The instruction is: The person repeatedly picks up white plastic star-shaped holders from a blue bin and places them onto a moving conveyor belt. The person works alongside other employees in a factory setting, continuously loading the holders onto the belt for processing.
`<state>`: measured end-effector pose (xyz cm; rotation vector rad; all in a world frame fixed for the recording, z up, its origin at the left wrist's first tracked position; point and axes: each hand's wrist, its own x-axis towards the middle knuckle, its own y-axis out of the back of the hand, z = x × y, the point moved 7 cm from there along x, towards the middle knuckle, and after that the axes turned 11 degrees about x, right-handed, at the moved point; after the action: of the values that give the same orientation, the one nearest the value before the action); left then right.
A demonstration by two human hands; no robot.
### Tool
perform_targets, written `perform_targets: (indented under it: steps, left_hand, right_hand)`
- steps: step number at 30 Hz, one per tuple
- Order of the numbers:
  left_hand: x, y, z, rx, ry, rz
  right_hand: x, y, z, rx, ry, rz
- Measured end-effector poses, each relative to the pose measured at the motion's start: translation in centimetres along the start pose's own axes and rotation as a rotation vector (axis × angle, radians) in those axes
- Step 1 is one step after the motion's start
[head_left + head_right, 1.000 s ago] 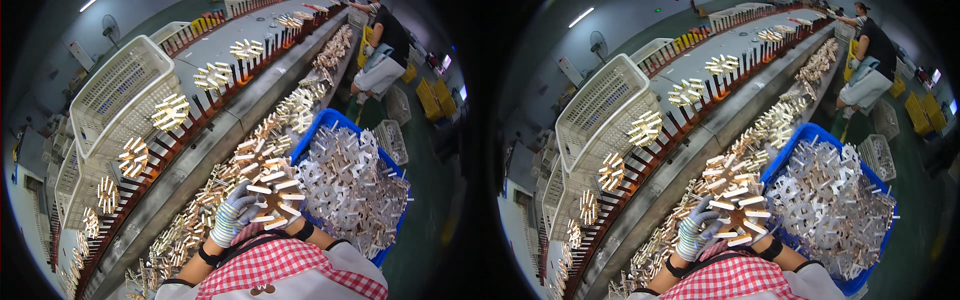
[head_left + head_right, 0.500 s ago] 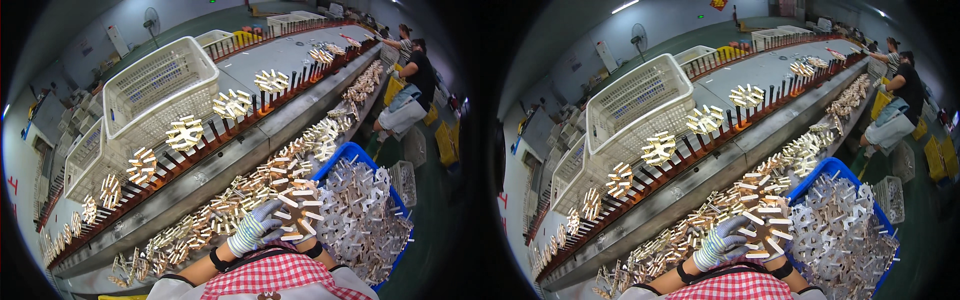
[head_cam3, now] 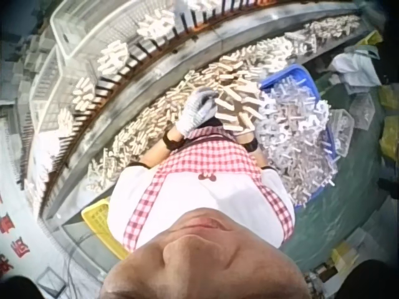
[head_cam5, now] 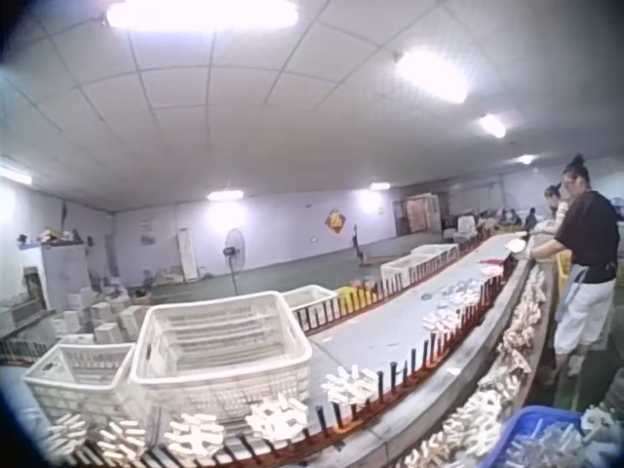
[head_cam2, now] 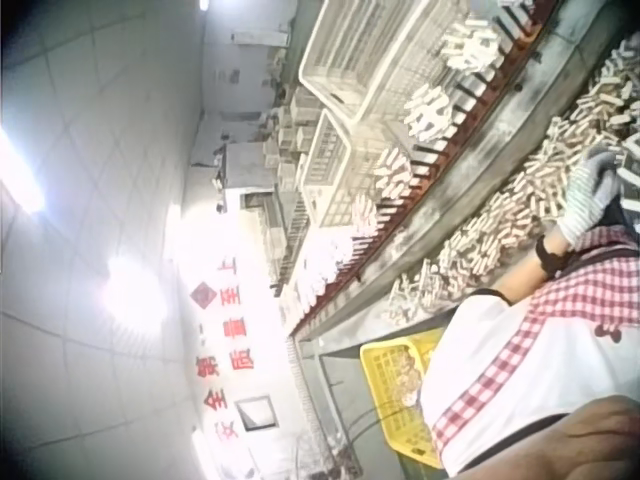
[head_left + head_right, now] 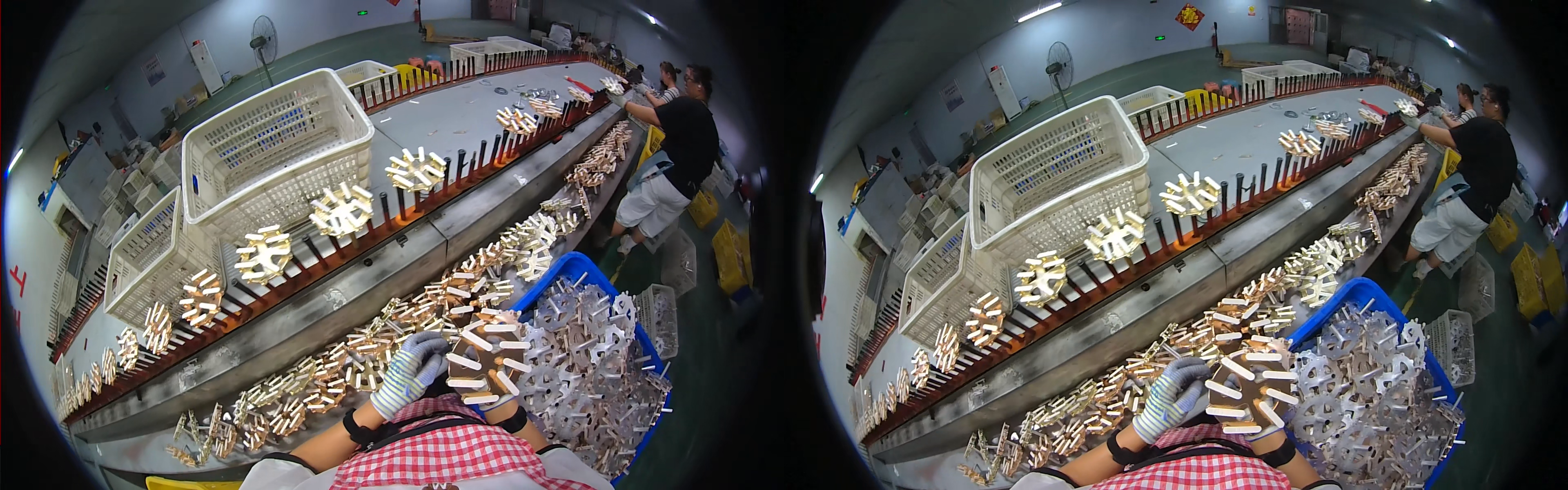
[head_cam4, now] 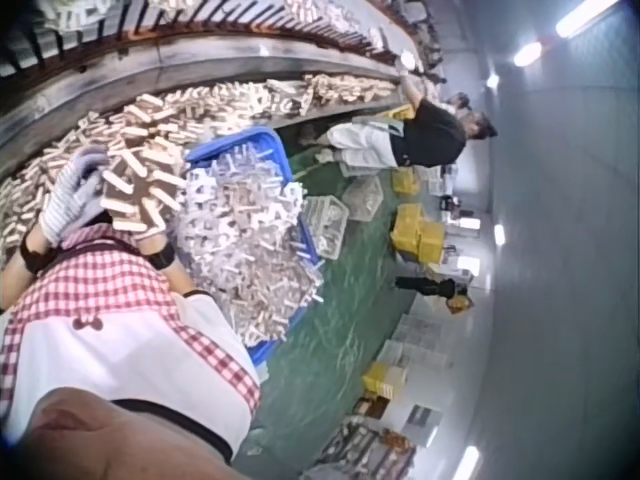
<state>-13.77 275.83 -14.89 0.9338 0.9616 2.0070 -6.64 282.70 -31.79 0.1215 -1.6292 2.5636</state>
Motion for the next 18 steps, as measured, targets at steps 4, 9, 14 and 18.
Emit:
perform_targets:
  steps: [4, 9, 14, 18]
  left_hand:
    - [2.3, -4.2, 1.0, -0.079, 0.003, -0.159]
    - [5.2, -8.1, 1.2, -0.46, 0.283, -0.331]
    - [5.7, -9.3, 0.4, -0.606, 0.339, -0.283]
    - [6.9, -11.1, 0.7, -0.816, 0.463, -0.283]
  right_hand:
    - [-0.5, -0.4, -3.4, 0.025, -0.026, -0.008]
    - [-0.9, 0.4, -6.0, 0.085, -0.06, -0.016]
    - [-1.5, 0.4, -6.3, 0.121, -0.115, -0.001]
    - [-1.2, -0.1, -8.7, 0.044, -0.082, 0.027]
